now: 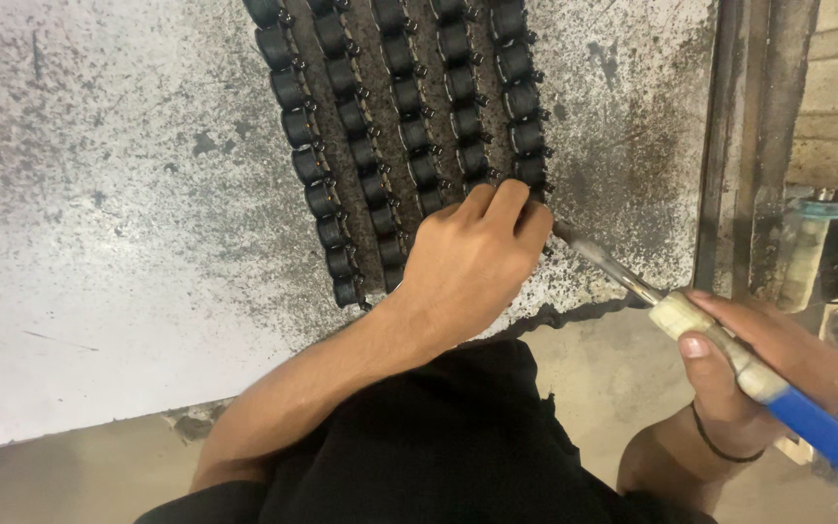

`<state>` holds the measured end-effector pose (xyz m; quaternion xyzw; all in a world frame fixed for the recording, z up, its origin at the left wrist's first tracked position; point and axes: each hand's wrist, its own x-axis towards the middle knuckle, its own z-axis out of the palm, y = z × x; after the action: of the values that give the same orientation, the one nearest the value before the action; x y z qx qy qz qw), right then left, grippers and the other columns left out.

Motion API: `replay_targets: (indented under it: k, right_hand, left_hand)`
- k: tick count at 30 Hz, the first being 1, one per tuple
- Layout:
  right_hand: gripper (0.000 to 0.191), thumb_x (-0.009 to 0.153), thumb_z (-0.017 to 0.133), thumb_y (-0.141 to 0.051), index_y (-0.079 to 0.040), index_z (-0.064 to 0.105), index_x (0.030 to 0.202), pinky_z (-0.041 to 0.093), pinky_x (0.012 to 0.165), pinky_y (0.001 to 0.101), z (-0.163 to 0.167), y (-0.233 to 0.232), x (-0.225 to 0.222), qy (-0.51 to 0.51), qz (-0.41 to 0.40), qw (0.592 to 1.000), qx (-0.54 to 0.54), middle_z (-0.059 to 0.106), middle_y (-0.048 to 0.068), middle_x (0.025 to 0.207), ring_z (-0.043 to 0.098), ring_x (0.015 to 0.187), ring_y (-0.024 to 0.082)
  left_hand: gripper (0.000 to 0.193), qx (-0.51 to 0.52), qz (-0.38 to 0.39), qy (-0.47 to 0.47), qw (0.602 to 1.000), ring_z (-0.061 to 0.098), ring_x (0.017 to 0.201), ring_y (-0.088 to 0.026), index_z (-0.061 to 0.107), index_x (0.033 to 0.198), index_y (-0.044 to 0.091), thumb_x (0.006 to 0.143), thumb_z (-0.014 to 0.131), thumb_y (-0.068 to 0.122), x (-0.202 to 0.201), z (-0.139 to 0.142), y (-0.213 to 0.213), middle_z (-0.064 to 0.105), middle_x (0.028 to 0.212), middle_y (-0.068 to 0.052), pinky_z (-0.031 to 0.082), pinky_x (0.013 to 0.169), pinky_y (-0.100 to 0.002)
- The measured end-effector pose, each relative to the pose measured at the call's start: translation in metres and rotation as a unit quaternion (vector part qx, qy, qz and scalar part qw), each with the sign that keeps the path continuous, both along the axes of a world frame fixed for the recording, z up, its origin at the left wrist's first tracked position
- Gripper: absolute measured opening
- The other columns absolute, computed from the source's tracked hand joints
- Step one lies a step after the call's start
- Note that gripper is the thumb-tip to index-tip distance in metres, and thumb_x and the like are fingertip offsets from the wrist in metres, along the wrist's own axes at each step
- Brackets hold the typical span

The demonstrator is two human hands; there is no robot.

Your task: The person arranges black plastic plug components into a grid on the workbench, then uses a soldering iron to solder the pins of each component one at a time, working through the rows of the grid.

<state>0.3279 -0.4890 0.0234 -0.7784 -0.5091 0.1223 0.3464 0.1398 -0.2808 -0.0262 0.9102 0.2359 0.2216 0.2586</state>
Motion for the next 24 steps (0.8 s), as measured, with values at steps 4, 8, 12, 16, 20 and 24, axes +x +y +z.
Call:
replay_targets:
  k: [4,8,12,16,20,24]
  right_hand:
    - [0.044,0.104,0.079,-0.036,0.007,0.075,0.112,0.053,0.067,0.0217,-0.001,0.003,-0.002,0.004,-0.005,1.000,0.015,0.073,0.018,0.090,0.073,0.075,0.021]
    - [0.044,0.101,0.080,-0.035,0.007,0.075,0.112,0.052,0.067,0.0218,0.005,0.005,-0.007,-0.008,-0.009,1.000,-0.003,0.073,0.019,0.091,0.072,0.076,0.021]
    - [0.043,0.099,0.080,-0.034,0.006,0.074,0.113,0.052,0.069,0.0216,0.007,0.007,-0.009,0.020,-0.013,1.000,-0.004,0.073,0.018,0.092,0.072,0.078,0.020]
    - [0.040,0.099,0.080,-0.032,0.006,0.074,0.111,0.052,0.067,0.0216,0.003,0.005,-0.005,0.024,-0.013,1.000,-0.001,0.073,0.019,0.091,0.072,0.076,0.020]
    - [0.040,0.097,0.080,-0.030,0.008,0.075,0.110,0.052,0.068,0.0230,-0.008,-0.004,-0.003,0.048,-0.051,0.997,0.039,0.073,0.018,0.089,0.071,0.075,0.021]
    - [0.038,0.100,0.080,-0.024,0.010,0.067,0.114,0.058,0.076,0.0263,-0.028,-0.012,-0.002,0.066,-0.085,0.979,0.171,0.073,0.021,0.096,0.073,0.082,0.025]
  left_hand:
    - [0.014,0.002,-0.011,0.004,1.000,0.064,0.084,-0.022,0.066,0.090,0.001,0.078,0.069,0.005,0.002,0.002,0.000,0.056,0.093,-0.010,0.056,0.059,-0.033]
    - [0.013,-0.012,0.005,-0.031,0.999,0.063,0.085,-0.022,0.066,0.095,0.000,0.082,0.069,0.002,-0.003,0.003,0.002,0.054,0.096,-0.010,0.056,0.060,-0.033]
    - [0.017,-0.004,0.016,-0.027,0.999,0.061,0.084,-0.023,0.067,0.095,0.000,0.077,0.068,0.001,0.000,0.000,0.003,0.053,0.097,-0.010,0.055,0.058,-0.035]
    - [0.014,-0.006,0.012,-0.008,1.000,0.061,0.086,-0.024,0.066,0.090,-0.001,0.076,0.067,-0.001,0.014,-0.007,0.002,0.053,0.098,-0.011,0.055,0.057,-0.035]
    - [0.011,0.000,0.016,-0.002,1.000,0.061,0.086,-0.025,0.066,0.089,-0.001,0.078,0.068,0.000,0.019,-0.010,-0.002,0.053,0.099,-0.010,0.055,0.058,-0.037]
    - [0.013,-0.001,0.016,0.001,1.000,0.061,0.087,-0.025,0.068,0.092,0.000,0.079,0.067,0.000,0.017,-0.009,-0.004,0.053,0.099,-0.010,0.055,0.059,-0.037]
